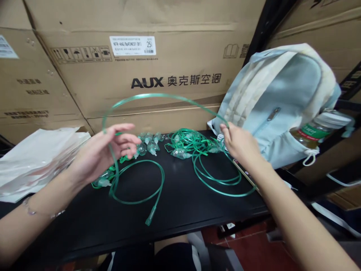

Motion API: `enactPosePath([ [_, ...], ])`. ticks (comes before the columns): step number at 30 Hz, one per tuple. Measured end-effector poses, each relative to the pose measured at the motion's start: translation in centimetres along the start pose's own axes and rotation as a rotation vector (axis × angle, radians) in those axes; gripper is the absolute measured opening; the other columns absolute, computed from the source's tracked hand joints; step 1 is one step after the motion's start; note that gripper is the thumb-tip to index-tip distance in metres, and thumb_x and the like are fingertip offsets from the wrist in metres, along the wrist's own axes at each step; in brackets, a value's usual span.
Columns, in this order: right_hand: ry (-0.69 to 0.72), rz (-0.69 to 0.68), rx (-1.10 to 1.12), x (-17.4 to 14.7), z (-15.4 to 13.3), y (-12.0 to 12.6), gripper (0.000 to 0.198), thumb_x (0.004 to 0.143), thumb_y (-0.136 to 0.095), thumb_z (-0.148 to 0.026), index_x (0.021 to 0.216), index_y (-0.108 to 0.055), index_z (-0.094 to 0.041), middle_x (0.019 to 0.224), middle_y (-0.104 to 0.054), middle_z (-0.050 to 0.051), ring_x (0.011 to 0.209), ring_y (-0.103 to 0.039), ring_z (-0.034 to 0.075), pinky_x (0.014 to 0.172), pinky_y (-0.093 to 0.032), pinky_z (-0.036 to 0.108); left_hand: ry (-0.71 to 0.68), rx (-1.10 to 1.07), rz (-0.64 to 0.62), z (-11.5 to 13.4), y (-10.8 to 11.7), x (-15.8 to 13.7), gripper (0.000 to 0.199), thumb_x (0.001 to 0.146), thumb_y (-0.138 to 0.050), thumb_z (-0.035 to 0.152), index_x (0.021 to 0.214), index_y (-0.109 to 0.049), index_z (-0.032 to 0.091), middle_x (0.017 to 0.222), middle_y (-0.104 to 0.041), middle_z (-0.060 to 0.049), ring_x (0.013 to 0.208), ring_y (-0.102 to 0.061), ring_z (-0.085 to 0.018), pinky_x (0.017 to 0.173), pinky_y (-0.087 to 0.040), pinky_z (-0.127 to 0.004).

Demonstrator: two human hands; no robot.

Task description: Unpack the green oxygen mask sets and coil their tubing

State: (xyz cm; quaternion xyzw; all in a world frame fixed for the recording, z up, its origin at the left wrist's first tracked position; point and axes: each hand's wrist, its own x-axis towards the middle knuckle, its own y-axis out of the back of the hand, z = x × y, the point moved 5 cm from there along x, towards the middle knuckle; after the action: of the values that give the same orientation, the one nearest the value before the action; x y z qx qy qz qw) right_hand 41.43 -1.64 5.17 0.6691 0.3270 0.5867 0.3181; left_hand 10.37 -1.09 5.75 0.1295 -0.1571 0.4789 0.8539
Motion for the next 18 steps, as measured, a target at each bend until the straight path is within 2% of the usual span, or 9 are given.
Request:
enactPosePath([
  [3,0.025,0.183,0.251,0.4,-1.6,2.6,0.04,0.091,-0.026,-0.045,0.099,-0.056,-0.021,0.069,-0.056,0.007,0.058,-0.055,0.02,0.056,-0.043,0.036,0.081,0.494,-0.137,-1.5,-0.2,-0.8,0.034,0.088,-0.04,0.042,0.102,-0.058,0.017,0.096,-0.064,-0.006,0.09,-0.058,-0.018,0.085,-0.043,-0.032],
  [6,0.238,0.265,0.663,-0.2,-4.2,3.1,0.031,0.089,-0.037,-0.043,0.096,-0.059,-0.023,0.084,-0.056,0.006,0.058,-0.057,0.014,0.048,-0.046,0.029,0.18,0.8,-0.41,-2.7,-0.6,-1.8,0.039,0.08,-0.053,0.043,0.11,-0.055,0.018,0.105,-0.06,-0.006,0.096,-0.056,-0.02,0.084,-0.043,-0.03],
  [8,0.425,0.2,0.733,-1.1,-6.1,2.4,0.031,0.089,-0.04,-0.042,0.094,-0.062,-0.021,0.081,-0.053,0.004,0.057,-0.056,0.011,0.049,-0.046,0.026,0.204,0.902,-0.572,-3.2,-0.5,-2.6,0.04,0.077,-0.058,0.034,0.114,-0.053,0.018,0.109,-0.058,-0.006,0.099,-0.055,-0.02,0.085,-0.043,-0.03],
  [9,0.506,0.152,0.712,-1.7,-6.9,1.8,0.032,0.089,-0.04,-0.042,0.094,-0.064,-0.02,0.077,-0.052,0.003,0.056,-0.055,0.011,0.051,-0.046,0.026,0.2,0.95,-0.611,-3.3,-0.3,-3.0,0.037,0.078,-0.057,0.029,0.114,-0.053,0.018,0.112,-0.057,-0.006,0.101,-0.054,-0.02,0.088,-0.042,-0.03],
  [11,0.611,0.045,0.665,-2.7,-8.0,0.5,0.032,0.088,-0.042,-0.042,0.092,-0.066,-0.02,0.069,-0.053,0.002,0.057,-0.053,0.011,0.056,-0.045,0.026,0.167,1.038,-0.598,-3.7,0.1,-3.4,0.029,0.084,-0.048,0.022,0.112,-0.056,0.018,0.116,-0.056,-0.007,0.105,-0.053,-0.019,0.091,-0.04,-0.031],
  [13,0.654,-0.084,0.676,-3.6,-8.5,-1.0,0.029,0.087,-0.045,-0.04,0.089,-0.067,-0.021,0.072,-0.056,0.004,0.063,-0.056,0.013,0.059,-0.046,0.025,0.131,1.086,-0.559,-4.3,0.2,-3.9,0.028,0.089,-0.04,0.022,0.109,-0.058,0.017,0.112,-0.058,-0.007,0.102,-0.054,-0.018,0.09,-0.04,-0.031],
  [15,0.665,-0.221,0.702,-4.4,-8.5,-2.8,0.025,0.086,-0.047,-0.037,0.089,-0.068,-0.022,0.08,-0.059,0.006,0.072,-0.058,0.015,0.065,-0.047,0.026,0.111,1.105,-0.578,-5.1,-0.4,-4.6,0.031,0.091,-0.036,0.024,0.109,-0.059,0.016,0.108,-0.06,-0.007,0.099,-0.055,-0.018,0.088,-0.042,-0.03],
  [18,0.701,-0.401,0.687,-5.4,-8.2,-5.8,0.026,0.087,-0.044,-0.031,0.102,-0.064,-0.023,0.094,-0.058,0.007,0.085,-0.057,0.016,0.075,-0.047,0.029,0.076,1.139,-0.62,-5.8,-1.3,-5.6,0.031,0.091,-0.036,0.025,0.109,-0.06,0.018,0.106,-0.059,-0.006,0.096,-0.055,-0.018,0.084,-0.042,-0.029],
])
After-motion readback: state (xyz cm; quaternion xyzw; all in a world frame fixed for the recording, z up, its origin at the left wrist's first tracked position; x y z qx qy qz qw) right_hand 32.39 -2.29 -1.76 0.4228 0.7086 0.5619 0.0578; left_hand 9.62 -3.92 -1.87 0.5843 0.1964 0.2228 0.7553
